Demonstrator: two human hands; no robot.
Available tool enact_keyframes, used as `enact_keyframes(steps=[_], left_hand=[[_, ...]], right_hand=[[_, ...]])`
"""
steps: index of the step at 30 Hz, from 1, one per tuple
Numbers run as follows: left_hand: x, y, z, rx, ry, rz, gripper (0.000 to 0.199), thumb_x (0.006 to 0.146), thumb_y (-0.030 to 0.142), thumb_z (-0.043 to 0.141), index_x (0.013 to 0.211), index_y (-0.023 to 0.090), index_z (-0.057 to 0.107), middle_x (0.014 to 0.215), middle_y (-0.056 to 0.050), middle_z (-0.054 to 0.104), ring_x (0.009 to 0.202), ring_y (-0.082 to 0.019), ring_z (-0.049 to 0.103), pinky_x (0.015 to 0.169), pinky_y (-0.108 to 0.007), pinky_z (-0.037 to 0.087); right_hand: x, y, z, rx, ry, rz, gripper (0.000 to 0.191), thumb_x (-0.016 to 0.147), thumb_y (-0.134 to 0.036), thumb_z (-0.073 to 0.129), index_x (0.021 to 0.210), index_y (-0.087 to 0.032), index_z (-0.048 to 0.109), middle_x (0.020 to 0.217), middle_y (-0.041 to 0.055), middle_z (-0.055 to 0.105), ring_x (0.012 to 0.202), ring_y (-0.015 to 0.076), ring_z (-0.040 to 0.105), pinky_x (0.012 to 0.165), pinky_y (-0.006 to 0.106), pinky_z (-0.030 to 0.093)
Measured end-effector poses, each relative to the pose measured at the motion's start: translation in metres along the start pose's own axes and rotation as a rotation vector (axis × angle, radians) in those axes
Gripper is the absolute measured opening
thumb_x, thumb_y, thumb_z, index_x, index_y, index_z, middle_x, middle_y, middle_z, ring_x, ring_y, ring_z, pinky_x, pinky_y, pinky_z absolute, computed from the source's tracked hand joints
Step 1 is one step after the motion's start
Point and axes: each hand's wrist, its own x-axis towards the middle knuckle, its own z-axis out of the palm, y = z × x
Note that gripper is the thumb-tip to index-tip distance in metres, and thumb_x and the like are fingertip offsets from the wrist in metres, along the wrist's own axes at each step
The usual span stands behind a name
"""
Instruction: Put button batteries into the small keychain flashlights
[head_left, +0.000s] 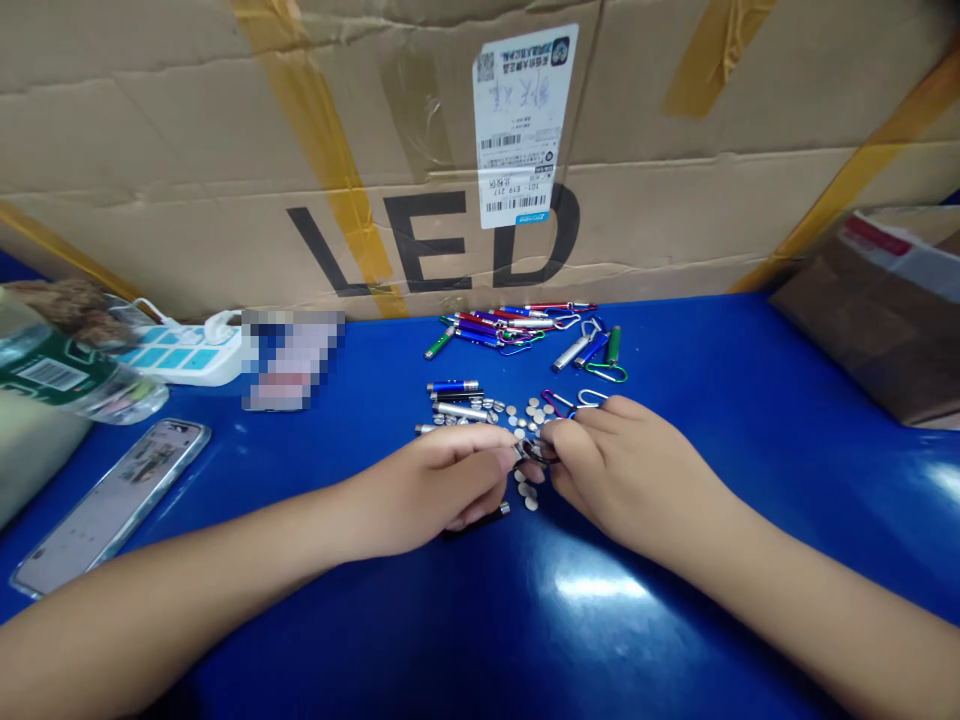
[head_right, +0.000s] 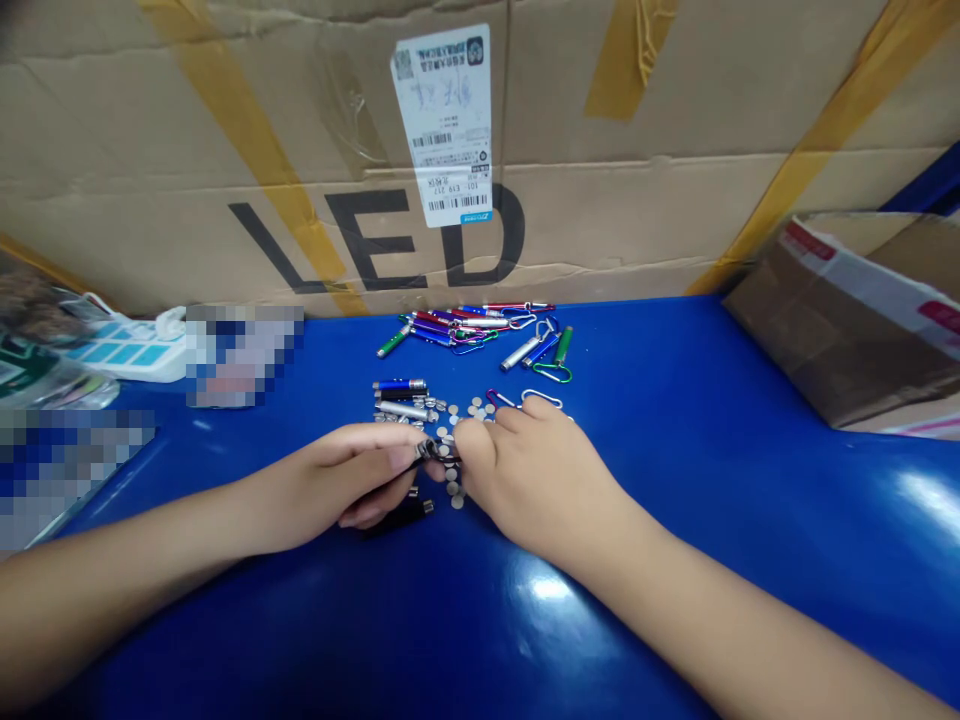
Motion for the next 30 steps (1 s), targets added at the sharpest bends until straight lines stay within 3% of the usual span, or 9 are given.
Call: enact_keyframes(steps=[5, 7, 10, 12, 14, 17, 21, 25, 30], left_hand=[[-0.002, -0.001, 0.002, 0.029, 0.010, 0.007, 0.039, 0.097, 0.042, 0.033, 0.068, 0.017, 0.041, 0.055, 0.005, 0.039, 0.050, -0.008, 0.037, 0.050, -0.022, 0.032], [-0.004, -0.001, 0.004, 0.114, 0.094, 0.032, 0.029, 0.096, 0.041, 0.038, 0.084, 0.017, 0.050, 0.058, 0.006, 0.044, 0.051, -0.008, 0.038, 0.051, -0.021, 0.032], [-0.005, -0.002, 0.005, 0.319, 0.183, 0.203, 0.024, 0.094, 0.033, 0.044, 0.114, 0.022, 0.051, 0.078, 0.003, 0.059, 0.064, -0.009, 0.050, 0.061, -0.021, 0.039], [-0.006, -0.003, 0.005, 0.412, 0.201, 0.309, 0.023, 0.095, 0.029, 0.044, 0.114, 0.022, 0.053, 0.091, 0.001, 0.062, 0.074, -0.009, 0.054, 0.070, -0.022, 0.041], [-0.005, -0.003, 0.003, 0.411, 0.224, 0.302, 0.021, 0.095, 0.029, 0.043, 0.108, 0.021, 0.056, 0.091, 0.000, 0.062, 0.075, -0.010, 0.053, 0.070, -0.022, 0.041], [-0.001, -0.003, 0.002, 0.234, 0.218, 0.130, 0.025, 0.095, 0.038, 0.042, 0.104, 0.020, 0.056, 0.069, 0.003, 0.052, 0.059, -0.009, 0.044, 0.055, -0.020, 0.036], [0.006, -0.004, 0.004, -0.191, 0.169, -0.059, 0.025, 0.093, 0.042, 0.043, 0.097, 0.018, 0.051, 0.051, 0.009, 0.034, 0.042, -0.006, 0.024, 0.041, -0.017, 0.023], [0.009, -0.003, 0.009, -0.380, 0.168, -0.109, 0.022, 0.091, 0.039, 0.046, 0.086, 0.017, 0.046, 0.048, 0.010, 0.032, 0.040, -0.004, 0.018, 0.038, -0.015, 0.019], [0.005, -0.005, 0.013, -0.294, 0.144, -0.049, 0.024, 0.093, 0.041, 0.044, 0.085, 0.018, 0.045, 0.049, 0.009, 0.035, 0.041, -0.004, 0.023, 0.040, -0.015, 0.021]], right_hand=[[0.000, -0.004, -0.007, 0.160, -0.138, 0.092, 0.020, 0.086, -0.024, 0.037, 0.072, -0.019, 0.051, 0.055, 0.0045, 0.057, 0.050, 0.0190, 0.050, 0.055, 0.031, 0.029], [0.000, -0.004, -0.012, 0.382, -0.197, 0.139, 0.020, 0.088, -0.023, 0.034, 0.075, -0.020, 0.048, 0.058, 0.0024, 0.055, 0.050, 0.0169, 0.047, 0.052, 0.030, 0.029], [0.000, -0.005, -0.018, 0.874, -0.260, 0.227, 0.029, 0.096, -0.025, 0.025, 0.072, -0.022, 0.041, 0.059, -0.0021, 0.050, 0.049, 0.0120, 0.040, 0.050, 0.026, 0.033], [0.000, -0.006, -0.019, 1.044, -0.279, 0.273, 0.031, 0.097, -0.027, 0.024, 0.071, -0.022, 0.039, 0.061, -0.0022, 0.049, 0.052, 0.0112, 0.042, 0.050, 0.024, 0.036], [-0.001, -0.007, -0.016, 0.968, -0.284, 0.306, 0.022, 0.095, -0.028, 0.032, 0.076, -0.022, 0.041, 0.064, -0.0015, 0.053, 0.054, 0.0121, 0.047, 0.050, 0.024, 0.036], [-0.002, -0.006, -0.010, 0.568, -0.214, 0.297, 0.009, 0.090, -0.028, 0.043, 0.087, -0.020, 0.046, 0.064, -0.0002, 0.059, 0.053, 0.0155, 0.054, 0.049, 0.026, 0.033], [-0.002, -0.003, -0.002, 0.142, -0.019, 0.129, 0.021, 0.092, -0.032, 0.042, 0.092, -0.015, 0.054, 0.067, 0.0069, 0.066, 0.057, 0.0209, 0.061, 0.053, 0.029, 0.034], [-0.001, -0.005, 0.000, 0.002, 0.012, 0.104, 0.024, 0.092, -0.029, 0.038, 0.086, -0.015, 0.057, 0.061, 0.0067, 0.065, 0.051, 0.0185, 0.060, 0.052, 0.029, 0.031], [-0.001, -0.010, 0.002, 0.060, -0.141, 0.160, 0.022, 0.087, -0.025, 0.035, 0.085, -0.014, 0.053, 0.053, 0.0056, 0.061, 0.044, 0.0186, 0.055, 0.047, 0.029, 0.022]])
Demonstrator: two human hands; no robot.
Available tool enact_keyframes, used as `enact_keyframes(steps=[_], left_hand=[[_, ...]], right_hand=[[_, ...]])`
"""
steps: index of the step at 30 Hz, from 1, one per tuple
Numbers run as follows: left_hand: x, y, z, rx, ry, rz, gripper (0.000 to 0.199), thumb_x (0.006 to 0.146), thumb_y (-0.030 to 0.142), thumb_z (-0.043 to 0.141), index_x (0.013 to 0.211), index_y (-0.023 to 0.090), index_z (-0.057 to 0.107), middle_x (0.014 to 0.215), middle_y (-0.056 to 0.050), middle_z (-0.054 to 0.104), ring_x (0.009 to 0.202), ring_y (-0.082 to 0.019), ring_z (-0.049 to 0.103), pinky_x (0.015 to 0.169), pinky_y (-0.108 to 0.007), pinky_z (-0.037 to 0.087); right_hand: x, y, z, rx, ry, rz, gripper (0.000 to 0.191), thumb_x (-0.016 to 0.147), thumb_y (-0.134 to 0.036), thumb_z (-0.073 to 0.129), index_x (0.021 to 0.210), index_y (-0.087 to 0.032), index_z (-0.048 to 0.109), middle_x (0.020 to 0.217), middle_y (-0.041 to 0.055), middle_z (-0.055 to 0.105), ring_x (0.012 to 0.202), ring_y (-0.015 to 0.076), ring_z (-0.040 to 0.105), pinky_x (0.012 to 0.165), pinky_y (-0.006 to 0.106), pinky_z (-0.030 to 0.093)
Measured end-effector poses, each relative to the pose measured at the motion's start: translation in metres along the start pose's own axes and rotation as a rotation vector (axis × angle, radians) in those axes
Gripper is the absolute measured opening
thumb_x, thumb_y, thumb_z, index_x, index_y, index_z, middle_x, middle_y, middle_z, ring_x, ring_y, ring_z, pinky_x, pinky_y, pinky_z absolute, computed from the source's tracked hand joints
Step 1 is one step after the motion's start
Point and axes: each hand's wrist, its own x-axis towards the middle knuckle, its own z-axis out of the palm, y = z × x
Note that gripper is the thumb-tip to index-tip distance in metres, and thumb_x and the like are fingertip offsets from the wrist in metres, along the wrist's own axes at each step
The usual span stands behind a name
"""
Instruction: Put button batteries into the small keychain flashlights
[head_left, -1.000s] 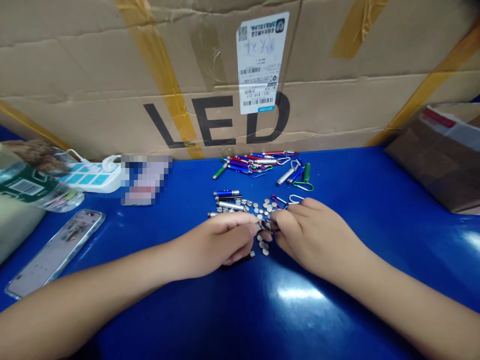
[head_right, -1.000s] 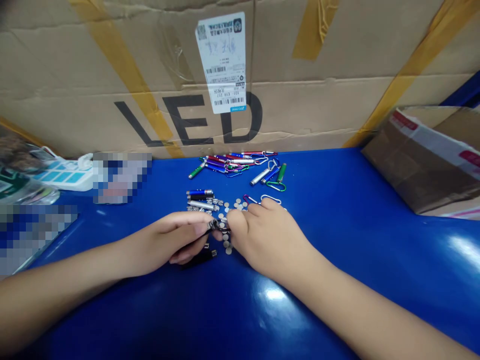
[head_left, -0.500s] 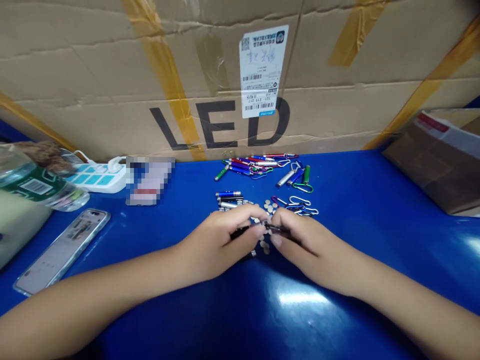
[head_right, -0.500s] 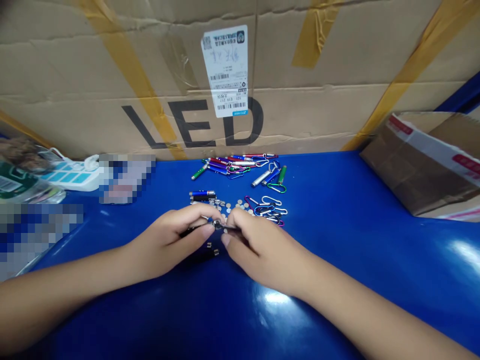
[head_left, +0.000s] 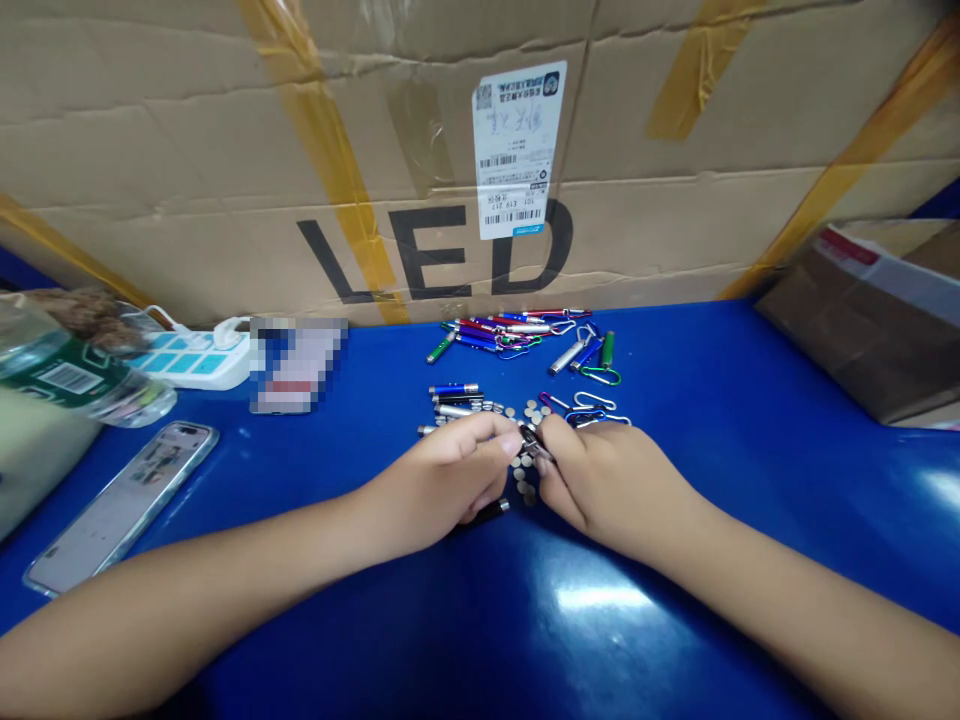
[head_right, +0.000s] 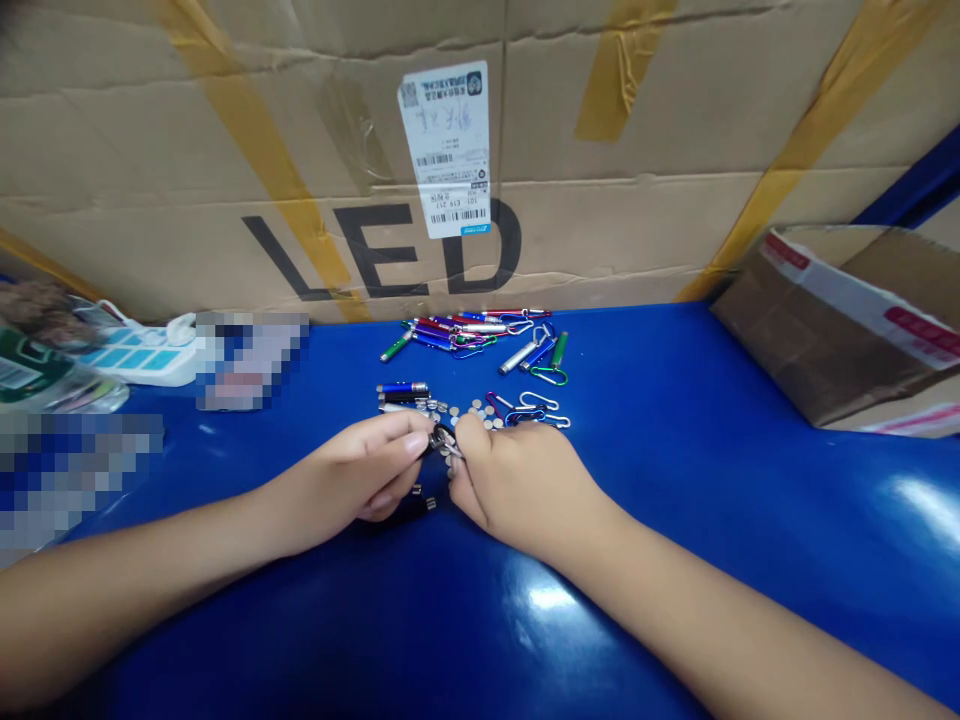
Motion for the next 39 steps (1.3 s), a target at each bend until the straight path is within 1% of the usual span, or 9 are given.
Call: enact_keyframes(steps=[6, 12, 15, 21, 24, 27, 31, 35, 39], left_hand=[[-0.002, -0.001, -0.003, 0.133, 0.053, 0.046, 0.025, 0.094, 0.044, 0.042, 0.091, 0.019, 0.046, 0.053, 0.009, 0.036, 0.045, -0.005, 0.026, 0.042, -0.018, 0.022], [-0.006, 0.002, -0.005, 0.295, 0.040, 0.081, 0.028, 0.095, 0.046, 0.040, 0.088, 0.020, 0.045, 0.057, 0.008, 0.036, 0.050, -0.007, 0.029, 0.046, -0.020, 0.026], [-0.008, 0.001, -0.006, 0.328, -0.004, 0.100, 0.029, 0.095, 0.047, 0.039, 0.088, 0.020, 0.045, 0.058, 0.007, 0.037, 0.052, -0.007, 0.031, 0.047, -0.020, 0.027], [-0.008, -0.002, -0.005, 0.346, -0.002, 0.114, 0.031, 0.096, 0.048, 0.036, 0.086, 0.020, 0.044, 0.056, 0.008, 0.036, 0.050, -0.008, 0.031, 0.048, -0.020, 0.027], [-0.008, 0.001, -0.005, 0.432, 0.045, 0.125, 0.031, 0.097, 0.047, 0.034, 0.088, 0.020, 0.045, 0.057, 0.007, 0.038, 0.051, -0.008, 0.034, 0.048, -0.020, 0.030], [-0.008, 0.003, -0.008, 0.606, 0.095, 0.207, 0.029, 0.098, 0.042, 0.030, 0.107, 0.020, 0.047, 0.057, 0.007, 0.042, 0.050, -0.009, 0.040, 0.049, -0.020, 0.034], [-0.008, -0.004, -0.015, 1.141, 0.145, 0.557, 0.038, 0.097, 0.022, 0.032, 0.135, 0.023, 0.035, 0.082, 0.001, 0.061, 0.070, -0.011, 0.059, 0.062, -0.021, 0.045], [-0.005, -0.011, -0.015, 1.582, 0.231, 0.700, 0.048, 0.087, 0.007, 0.033, 0.131, 0.025, 0.041, 0.105, -0.002, 0.062, 0.077, -0.011, 0.063, 0.059, -0.020, 0.046], [-0.004, -0.006, -0.012, 1.557, 0.316, 0.680, 0.026, 0.095, 0.021, 0.036, 0.109, 0.023, 0.057, 0.088, 0.001, 0.065, 0.071, -0.010, 0.064, 0.055, -0.019, 0.045]], right_hand=[[-0.001, 0.000, -0.005, 0.371, -0.173, 0.103, 0.024, 0.092, -0.032, 0.022, 0.089, -0.018, 0.041, 0.064, 0.0055, 0.060, 0.052, 0.0202, 0.053, 0.049, 0.029, 0.028], [-0.003, 0.002, -0.002, 0.691, -0.095, 0.128, 0.020, 0.093, -0.037, 0.027, 0.079, -0.023, 0.032, 0.065, -0.0004, 0.052, 0.054, 0.0152, 0.046, 0.053, 0.027, 0.033], [-0.003, 0.003, -0.002, 0.697, -0.093, 0.108, 0.017, 0.093, -0.034, 0.028, 0.080, -0.023, 0.032, 0.064, -0.0014, 0.051, 0.053, 0.0147, 0.046, 0.052, 0.026, 0.031], [-0.001, 0.002, -0.006, 0.409, -0.130, 0.094, 0.009, 0.087, -0.028, 0.033, 0.083, -0.022, 0.037, 0.057, -0.0005, 0.049, 0.048, 0.0181, 0.047, 0.049, 0.028, 0.022], [0.000, 0.002, -0.006, 0.475, -0.140, 0.122, 0.015, 0.090, -0.031, 0.032, 0.080, -0.022, 0.038, 0.061, 0.0006, 0.051, 0.051, 0.0170, 0.048, 0.050, 0.028, 0.025], [0.001, 0.002, -0.009, 0.756, -0.125, 0.119, 0.022, 0.095, -0.035, 0.032, 0.079, -0.021, 0.039, 0.067, 0.0000, 0.053, 0.056, 0.0139, 0.049, 0.054, 0.027, 0.033], [0.001, 0.003, -0.014, 1.230, -0.244, 0.179, 0.033, 0.099, -0.036, 0.028, 0.070, -0.022, 0.037, 0.052, -0.0055, 0.043, 0.046, 0.0100, 0.041, 0.051, 0.025, 0.035], [0.001, 0.005, -0.013, 1.526, -0.320, 0.177, 0.039, 0.100, -0.039, 0.027, 0.067, -0.021, 0.038, 0.047, -0.0062, 0.042, 0.045, 0.0089, 0.040, 0.051, 0.024, 0.036], [0.000, 0.003, -0.011, 1.372, -0.278, 0.211, 0.038, 0.100, -0.042, 0.029, 0.071, -0.020, 0.042, 0.054, -0.0047, 0.048, 0.051, 0.0087, 0.046, 0.056, 0.024, 0.040]])
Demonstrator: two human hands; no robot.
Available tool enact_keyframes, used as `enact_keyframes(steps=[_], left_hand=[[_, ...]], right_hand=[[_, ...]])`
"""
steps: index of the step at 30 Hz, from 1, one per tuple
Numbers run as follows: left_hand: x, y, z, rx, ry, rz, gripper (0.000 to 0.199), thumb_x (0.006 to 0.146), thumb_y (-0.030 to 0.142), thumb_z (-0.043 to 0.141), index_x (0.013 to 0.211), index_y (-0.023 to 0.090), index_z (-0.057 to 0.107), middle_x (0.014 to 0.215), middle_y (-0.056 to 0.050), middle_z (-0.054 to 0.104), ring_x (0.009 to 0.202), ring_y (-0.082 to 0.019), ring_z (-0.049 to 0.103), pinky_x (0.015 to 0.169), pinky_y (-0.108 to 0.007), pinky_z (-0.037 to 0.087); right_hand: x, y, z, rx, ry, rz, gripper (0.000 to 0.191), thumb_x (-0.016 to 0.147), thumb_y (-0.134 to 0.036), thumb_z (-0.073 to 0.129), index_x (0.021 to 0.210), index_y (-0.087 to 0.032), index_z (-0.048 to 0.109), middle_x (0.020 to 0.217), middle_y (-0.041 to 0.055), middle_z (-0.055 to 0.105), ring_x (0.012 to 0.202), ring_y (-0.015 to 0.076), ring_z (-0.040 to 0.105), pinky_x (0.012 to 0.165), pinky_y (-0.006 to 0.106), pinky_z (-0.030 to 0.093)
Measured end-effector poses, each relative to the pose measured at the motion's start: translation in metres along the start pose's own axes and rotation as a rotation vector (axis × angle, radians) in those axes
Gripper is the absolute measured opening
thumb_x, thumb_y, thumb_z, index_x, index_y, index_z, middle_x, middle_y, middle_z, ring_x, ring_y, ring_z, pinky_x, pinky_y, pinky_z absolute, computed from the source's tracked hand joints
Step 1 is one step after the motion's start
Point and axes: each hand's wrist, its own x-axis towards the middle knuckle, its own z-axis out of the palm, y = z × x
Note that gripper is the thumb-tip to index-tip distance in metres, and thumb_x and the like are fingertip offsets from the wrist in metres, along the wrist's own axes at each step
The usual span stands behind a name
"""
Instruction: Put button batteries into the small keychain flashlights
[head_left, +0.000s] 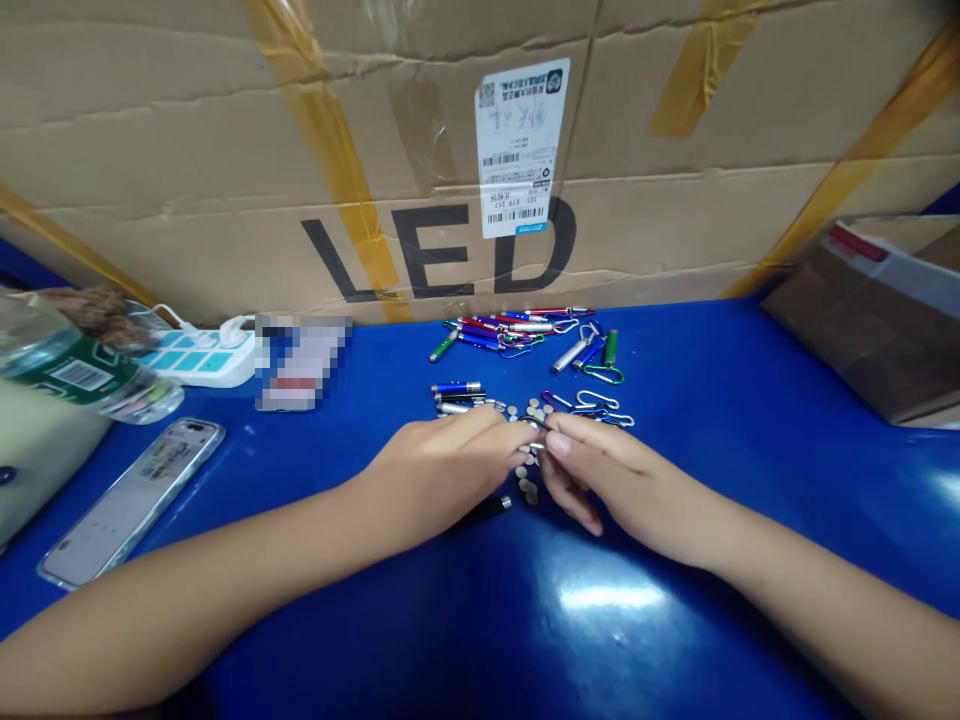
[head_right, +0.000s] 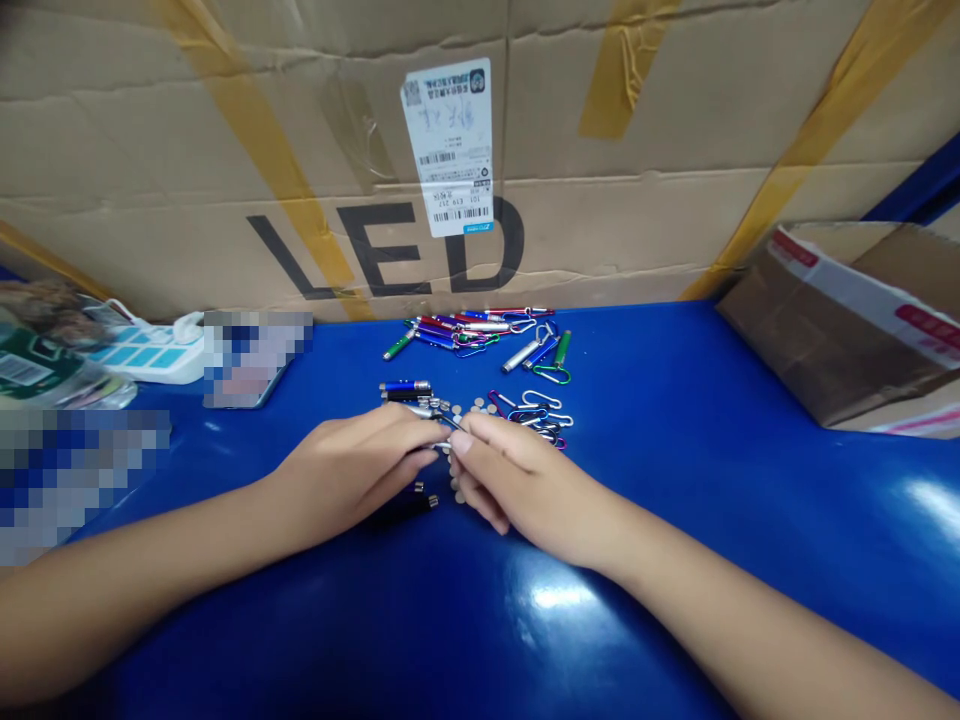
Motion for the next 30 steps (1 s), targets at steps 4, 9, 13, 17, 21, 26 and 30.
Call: enact_keyframes(steps=[4, 9, 13, 17, 21, 26, 30], left_hand=[[0.003, -0.003, -0.003, -0.228, 0.026, -0.028, 0.019, 0.096, 0.027, 0.040, 0.099, 0.021, 0.058, 0.090, 0.003, 0.068, 0.081, -0.010, 0.066, 0.067, -0.018, 0.049], [0.002, -0.004, -0.001, -0.285, 0.037, -0.059, 0.016, 0.094, 0.026, 0.044, 0.100, 0.020, 0.057, 0.097, 0.001, 0.071, 0.088, -0.012, 0.068, 0.073, -0.021, 0.050], [0.001, 0.000, -0.001, -0.300, 0.035, -0.094, 0.017, 0.094, 0.027, 0.044, 0.103, 0.020, 0.057, 0.099, 0.000, 0.071, 0.088, -0.013, 0.068, 0.072, -0.021, 0.051], [0.001, 0.004, -0.002, -0.258, -0.021, -0.122, 0.020, 0.093, 0.031, 0.043, 0.099, 0.022, 0.059, 0.095, 0.000, 0.072, 0.083, -0.014, 0.069, 0.069, -0.022, 0.051], [0.001, 0.007, -0.003, -0.265, -0.091, -0.131, 0.020, 0.093, 0.032, 0.045, 0.102, 0.023, 0.060, 0.095, 0.001, 0.072, 0.083, -0.014, 0.069, 0.070, -0.022, 0.051], [0.000, 0.008, -0.006, -0.296, -0.093, -0.122, 0.024, 0.094, 0.034, 0.043, 0.109, 0.022, 0.057, 0.099, -0.001, 0.072, 0.086, -0.016, 0.069, 0.071, -0.025, 0.053], [-0.002, 0.008, -0.004, -0.292, -0.038, -0.090, 0.025, 0.093, 0.029, 0.043, 0.110, 0.019, 0.057, 0.103, -0.004, 0.071, 0.090, -0.017, 0.069, 0.072, -0.026, 0.054]], right_hand=[[-0.001, 0.002, 0.001, -0.266, 0.124, -0.076, 0.021, 0.097, -0.037, 0.038, 0.096, -0.020, 0.049, 0.072, -0.0012, 0.060, 0.059, 0.0102, 0.057, 0.056, 0.023, 0.045], [0.000, 0.002, 0.001, -0.679, 0.174, -0.263, 0.024, 0.096, -0.028, 0.040, 0.114, -0.021, 0.055, 0.095, 0.0056, 0.069, 0.089, 0.0189, 0.065, 0.076, 0.031, 0.049], [0.000, -0.003, 0.005, -0.772, 0.154, -0.135, 0.028, 0.095, -0.026, 0.037, 0.114, -0.018, 0.056, 0.100, 0.0098, 0.069, 0.089, 0.0230, 0.066, 0.073, 0.035, 0.050], [-0.001, -0.006, 0.008, -0.629, 0.071, -0.032, 0.025, 0.096, -0.028, 0.035, 0.114, -0.019, 0.049, 0.099, 0.0086, 0.067, 0.084, 0.0205, 0.064, 0.071, 0.034, 0.049], [-0.004, -0.005, 0.009, -0.567, 0.000, 0.042, 0.018, 0.096, -0.031, 0.034, 0.105, -0.019, 0.044, 0.091, 0.0077, 0.065, 0.078, 0.0203, 0.063, 0.070, 0.035, 0.048], [-0.006, -0.003, 0.011, -0.454, 0.003, 0.034, 0.013, 0.096, -0.033, 0.034, 0.097, -0.021, 0.040, 0.091, 0.0056, 0.060, 0.086, 0.0197, 0.059, 0.073, 0.035, 0.047], [-0.005, -0.004, 0.011, -0.367, 0.042, 0.001, 0.012, 0.097, -0.029, 0.034, 0.099, -0.021, 0.041, 0.092, 0.0043, 0.059, 0.082, 0.0162, 0.056, 0.070, 0.030, 0.046]])
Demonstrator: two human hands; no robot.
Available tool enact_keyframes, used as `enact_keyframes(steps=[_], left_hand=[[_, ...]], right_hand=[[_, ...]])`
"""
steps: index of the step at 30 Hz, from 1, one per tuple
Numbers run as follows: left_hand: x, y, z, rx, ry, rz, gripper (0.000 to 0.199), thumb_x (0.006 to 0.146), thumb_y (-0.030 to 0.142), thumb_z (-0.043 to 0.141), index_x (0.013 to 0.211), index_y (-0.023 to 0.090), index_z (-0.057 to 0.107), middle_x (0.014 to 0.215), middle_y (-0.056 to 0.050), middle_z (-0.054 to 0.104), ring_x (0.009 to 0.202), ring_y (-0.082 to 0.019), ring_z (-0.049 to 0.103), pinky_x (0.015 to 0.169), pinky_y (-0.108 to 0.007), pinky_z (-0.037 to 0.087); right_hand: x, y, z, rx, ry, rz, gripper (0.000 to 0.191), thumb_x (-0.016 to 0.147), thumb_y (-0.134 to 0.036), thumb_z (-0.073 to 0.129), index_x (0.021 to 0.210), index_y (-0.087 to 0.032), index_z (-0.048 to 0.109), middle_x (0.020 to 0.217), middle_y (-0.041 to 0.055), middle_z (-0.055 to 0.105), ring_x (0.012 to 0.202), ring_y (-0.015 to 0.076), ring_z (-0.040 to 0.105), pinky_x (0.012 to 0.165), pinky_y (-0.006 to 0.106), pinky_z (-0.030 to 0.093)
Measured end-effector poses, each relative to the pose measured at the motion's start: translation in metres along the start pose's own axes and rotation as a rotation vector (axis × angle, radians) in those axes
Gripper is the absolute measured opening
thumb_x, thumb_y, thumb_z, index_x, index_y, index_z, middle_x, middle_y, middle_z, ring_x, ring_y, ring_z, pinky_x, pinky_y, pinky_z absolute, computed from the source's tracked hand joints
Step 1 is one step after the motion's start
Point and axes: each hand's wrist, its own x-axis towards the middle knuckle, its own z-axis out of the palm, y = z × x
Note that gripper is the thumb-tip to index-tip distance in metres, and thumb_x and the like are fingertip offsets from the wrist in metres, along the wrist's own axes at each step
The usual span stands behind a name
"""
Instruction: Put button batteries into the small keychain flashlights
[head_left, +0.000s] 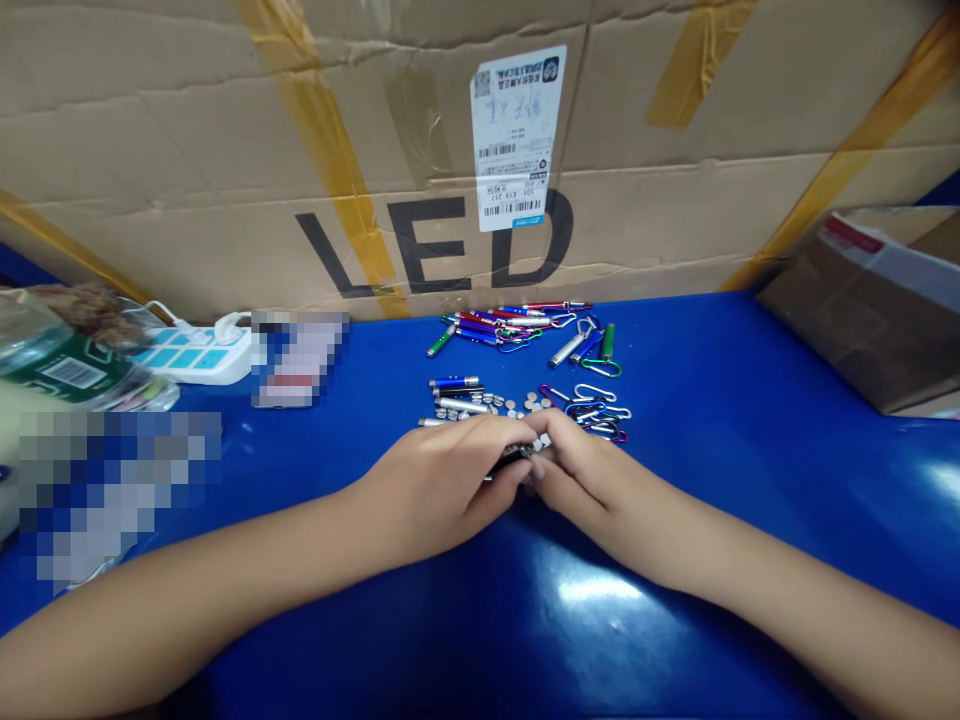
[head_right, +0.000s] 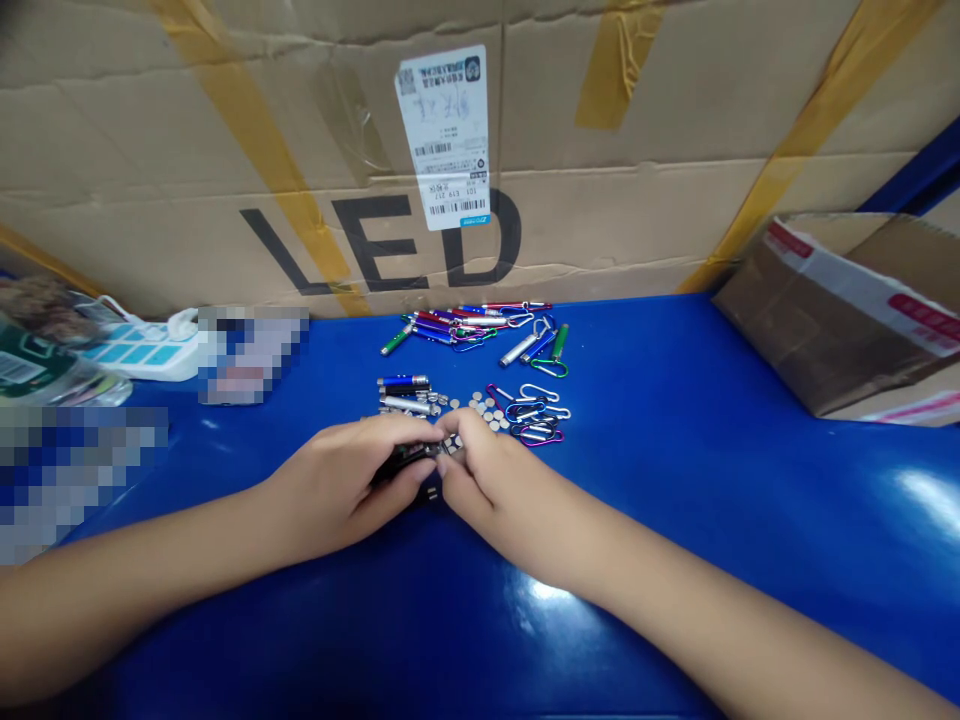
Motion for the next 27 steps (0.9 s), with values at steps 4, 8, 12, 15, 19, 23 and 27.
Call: enact_keyframes(steps=[4, 8, 12, 15, 19, 23, 27], left_hand=[[-0.0014, -0.0016, 0.0036, -0.010, 0.076, 0.017, 0.025, 0.090, 0.024, 0.046, 0.111, 0.018, 0.058, 0.104, -0.005, 0.071, 0.091, -0.015, 0.069, 0.076, -0.024, 0.055], [-0.0028, -0.0046, 0.0065, -0.036, 0.140, 0.044, 0.022, 0.090, 0.024, 0.048, 0.108, 0.018, 0.059, 0.102, -0.004, 0.072, 0.090, -0.013, 0.069, 0.076, -0.022, 0.055], [-0.0035, -0.0075, 0.0057, -0.021, 0.191, 0.100, 0.019, 0.091, 0.025, 0.049, 0.106, 0.019, 0.059, 0.100, -0.003, 0.072, 0.090, -0.013, 0.070, 0.076, -0.022, 0.056], [-0.0041, -0.0087, 0.0025, -0.011, 0.192, 0.121, 0.019, 0.091, 0.023, 0.049, 0.107, 0.018, 0.059, 0.101, -0.003, 0.072, 0.092, -0.013, 0.069, 0.080, -0.021, 0.055], [-0.0046, -0.0087, -0.0006, 0.002, 0.184, 0.117, 0.020, 0.090, 0.022, 0.051, 0.108, 0.018, 0.060, 0.101, -0.002, 0.072, 0.092, -0.012, 0.069, 0.082, -0.020, 0.054], [-0.0038, -0.0081, -0.0006, 0.008, 0.166, 0.104, 0.020, 0.090, 0.024, 0.050, 0.106, 0.020, 0.062, 0.098, -0.002, 0.073, 0.089, -0.013, 0.069, 0.078, -0.021, 0.055], [-0.0033, -0.0076, -0.0002, -0.011, 0.171, 0.115, 0.019, 0.090, 0.023, 0.050, 0.103, 0.021, 0.064, 0.093, -0.001, 0.073, 0.083, -0.013, 0.070, 0.073, -0.021, 0.055]], right_hand=[[0.0016, 0.0003, 0.0003, -0.002, 0.065, -0.031, 0.013, 0.097, -0.028, 0.033, 0.103, -0.020, 0.042, 0.091, 0.0035, 0.058, 0.077, 0.0144, 0.054, 0.068, 0.028, 0.045], [0.0017, 0.0006, 0.0010, -0.033, 0.119, -0.044, 0.014, 0.097, -0.028, 0.033, 0.103, -0.020, 0.043, 0.087, 0.0037, 0.058, 0.075, 0.0148, 0.054, 0.066, 0.028, 0.045], [0.0008, 0.0007, 0.0010, -0.075, 0.124, -0.029, 0.016, 0.095, -0.028, 0.035, 0.108, -0.020, 0.041, 0.081, 0.0023, 0.059, 0.068, 0.0148, 0.055, 0.060, 0.027, 0.044], [0.0004, 0.0000, 0.0003, -0.154, 0.135, -0.034, 0.018, 0.094, -0.026, 0.036, 0.110, -0.019, 0.041, 0.079, 0.0019, 0.060, 0.063, 0.0142, 0.055, 0.057, 0.026, 0.042], [0.0007, -0.0016, 0.0000, -0.250, 0.142, 0.000, 0.024, 0.092, -0.024, 0.036, 0.115, -0.017, 0.040, 0.079, 0.0035, 0.061, 0.063, 0.0169, 0.059, 0.056, 0.027, 0.041], [0.0017, -0.0026, 0.0002, -0.262, 0.146, 0.014, 0.026, 0.091, -0.023, 0.036, 0.116, -0.016, 0.040, 0.083, 0.0064, 0.064, 0.067, 0.0189, 0.062, 0.057, 0.028, 0.042], [0.0021, -0.0035, 0.0003, -0.264, 0.144, 0.006, 0.025, 0.092, -0.024, 0.035, 0.115, -0.016, 0.040, 0.078, 0.0046, 0.063, 0.063, 0.0172, 0.061, 0.055, 0.026, 0.041]])
